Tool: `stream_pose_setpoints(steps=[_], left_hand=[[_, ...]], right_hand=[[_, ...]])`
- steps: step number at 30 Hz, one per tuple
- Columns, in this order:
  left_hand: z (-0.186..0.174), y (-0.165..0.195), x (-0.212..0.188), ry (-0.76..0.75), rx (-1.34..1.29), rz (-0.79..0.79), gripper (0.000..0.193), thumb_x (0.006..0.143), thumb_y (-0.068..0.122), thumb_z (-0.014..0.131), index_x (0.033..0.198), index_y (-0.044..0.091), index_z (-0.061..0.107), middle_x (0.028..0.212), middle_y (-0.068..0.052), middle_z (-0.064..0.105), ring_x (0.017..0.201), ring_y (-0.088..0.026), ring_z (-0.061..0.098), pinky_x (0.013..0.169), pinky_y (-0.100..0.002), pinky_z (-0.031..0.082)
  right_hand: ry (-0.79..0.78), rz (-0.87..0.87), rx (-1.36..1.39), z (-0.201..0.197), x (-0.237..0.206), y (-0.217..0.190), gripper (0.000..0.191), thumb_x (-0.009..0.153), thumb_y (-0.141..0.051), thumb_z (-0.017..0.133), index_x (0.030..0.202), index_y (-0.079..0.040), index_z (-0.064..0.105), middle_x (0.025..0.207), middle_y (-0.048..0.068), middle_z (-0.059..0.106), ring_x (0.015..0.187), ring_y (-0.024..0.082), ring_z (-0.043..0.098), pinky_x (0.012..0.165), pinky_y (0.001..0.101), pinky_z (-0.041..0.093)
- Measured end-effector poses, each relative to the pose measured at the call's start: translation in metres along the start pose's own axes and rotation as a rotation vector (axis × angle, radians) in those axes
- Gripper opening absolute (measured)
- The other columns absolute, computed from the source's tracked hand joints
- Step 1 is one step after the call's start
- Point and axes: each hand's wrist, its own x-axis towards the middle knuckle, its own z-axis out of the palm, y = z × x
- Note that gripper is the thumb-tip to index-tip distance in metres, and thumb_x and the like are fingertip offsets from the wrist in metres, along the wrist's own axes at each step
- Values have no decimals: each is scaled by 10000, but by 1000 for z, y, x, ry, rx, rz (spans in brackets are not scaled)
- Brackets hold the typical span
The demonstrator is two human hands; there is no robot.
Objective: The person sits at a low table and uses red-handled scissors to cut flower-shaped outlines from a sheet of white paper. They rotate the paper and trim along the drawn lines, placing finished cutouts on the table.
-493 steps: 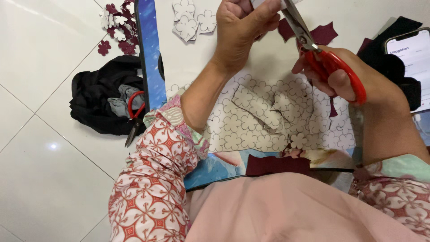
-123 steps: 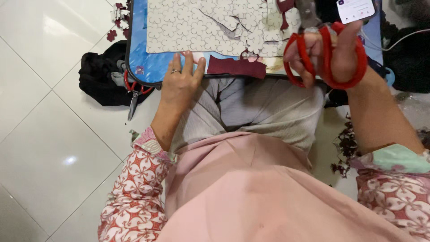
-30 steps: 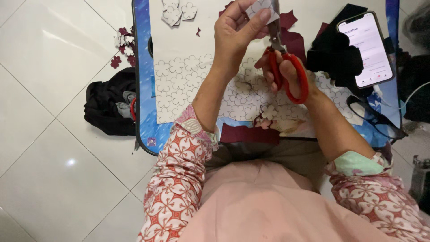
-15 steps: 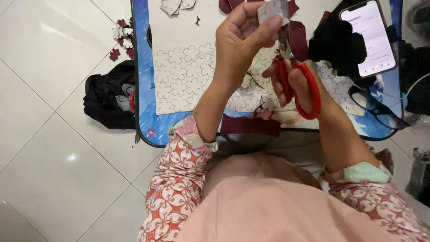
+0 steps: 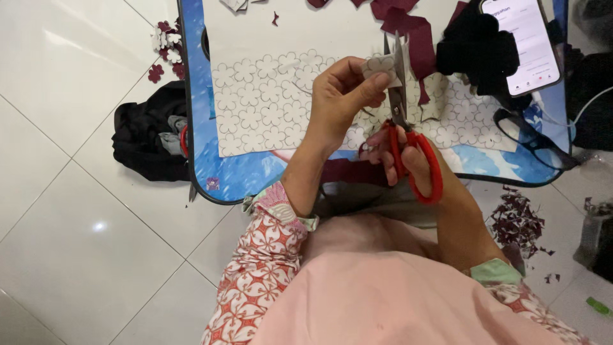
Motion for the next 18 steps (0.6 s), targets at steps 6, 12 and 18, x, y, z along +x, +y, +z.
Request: stream_pose_setpoints(steps=[6,12,18], left_hand=[[0,5,0,51,13,36,342,896,252,849,1117,30,712,935,-46,751,792,-94,689,715,-247,575],[1,3,-2,80,52,116,276,915,224,855,1038,14,726,840,-47,732,731,-92,664,677,-241,564],[3,2,-4,68,22,127,230,912,192,848,973,21,706,849,-63,749,726,-92,689,651,-236,578]], right_hand=[[-14,-8,-16,2,1,2,883,935,-755,596,1307,47,576,868,14,571,710,81,537,636,219,446],[29,-27,-8,2,1,11,1042,828,-845,610,1387,28,507,929,24,577,700,86,550,604,228,473],[27,-31,29,5,-2,9,1162,745,-905,636,1421,30,493,1077,76,612,790,103,563,651,243,476]])
